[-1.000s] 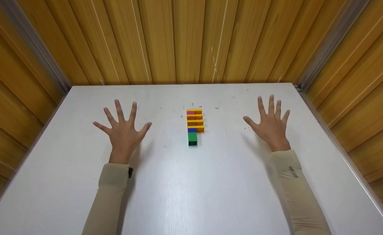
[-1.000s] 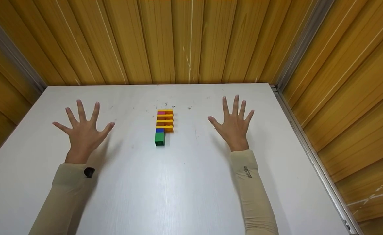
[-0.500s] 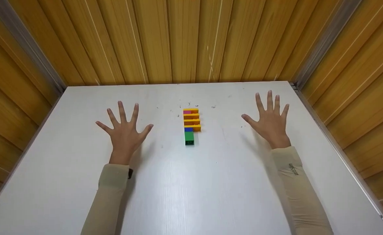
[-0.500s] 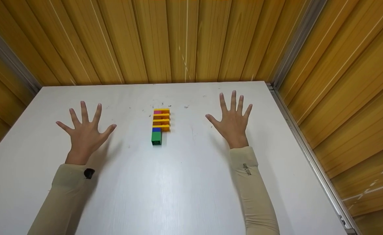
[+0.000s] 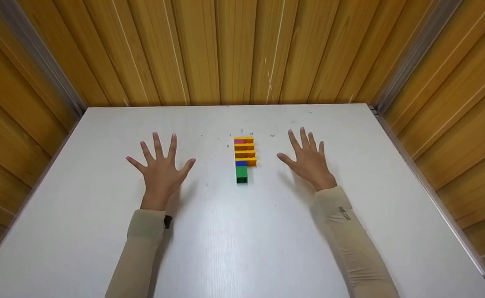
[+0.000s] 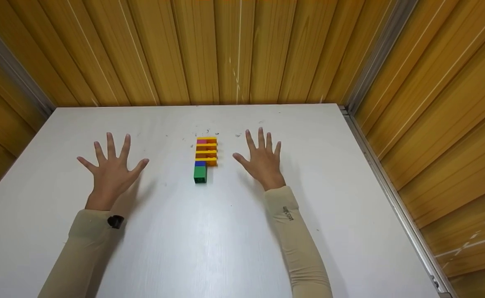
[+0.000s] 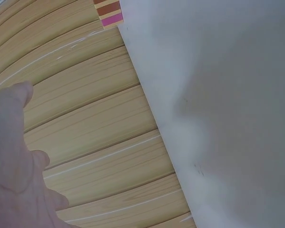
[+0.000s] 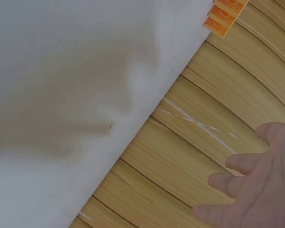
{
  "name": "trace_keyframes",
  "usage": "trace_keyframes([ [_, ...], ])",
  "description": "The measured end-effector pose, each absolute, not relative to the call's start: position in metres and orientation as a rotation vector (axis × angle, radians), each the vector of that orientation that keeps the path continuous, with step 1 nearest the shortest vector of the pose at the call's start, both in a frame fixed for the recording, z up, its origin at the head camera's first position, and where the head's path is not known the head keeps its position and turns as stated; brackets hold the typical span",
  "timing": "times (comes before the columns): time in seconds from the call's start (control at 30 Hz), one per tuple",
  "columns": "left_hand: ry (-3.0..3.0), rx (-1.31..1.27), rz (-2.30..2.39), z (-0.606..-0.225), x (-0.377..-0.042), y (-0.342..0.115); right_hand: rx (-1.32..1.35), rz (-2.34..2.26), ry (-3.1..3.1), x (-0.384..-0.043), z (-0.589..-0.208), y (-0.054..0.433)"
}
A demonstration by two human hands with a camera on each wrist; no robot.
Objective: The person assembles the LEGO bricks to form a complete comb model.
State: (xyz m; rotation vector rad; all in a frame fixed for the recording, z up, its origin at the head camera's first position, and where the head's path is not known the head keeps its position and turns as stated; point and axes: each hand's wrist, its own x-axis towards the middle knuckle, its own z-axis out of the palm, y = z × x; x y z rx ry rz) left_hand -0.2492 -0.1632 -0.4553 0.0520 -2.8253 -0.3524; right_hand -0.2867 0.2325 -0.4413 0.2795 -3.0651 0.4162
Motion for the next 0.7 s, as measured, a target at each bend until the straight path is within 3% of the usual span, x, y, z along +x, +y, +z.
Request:
trace_keyframes([
  [0.27,-2.759,0.095,-0.307,-0.454,-0.247,-0.177,0.182,0.340,-2.878,-0.291,-0.421,0.256],
  [0.5,-2.748,-0.443,-0.422,-0.452,-0.295,-0.076,-0.465,0.242,-2.811,-0.158,-0.401,0.388],
  [0.7,-2.679,-0.878,-0.510,-0.453,-0.305,0.024,-0.939,0.109,-2.684,-0.013,-0.386,0.437],
])
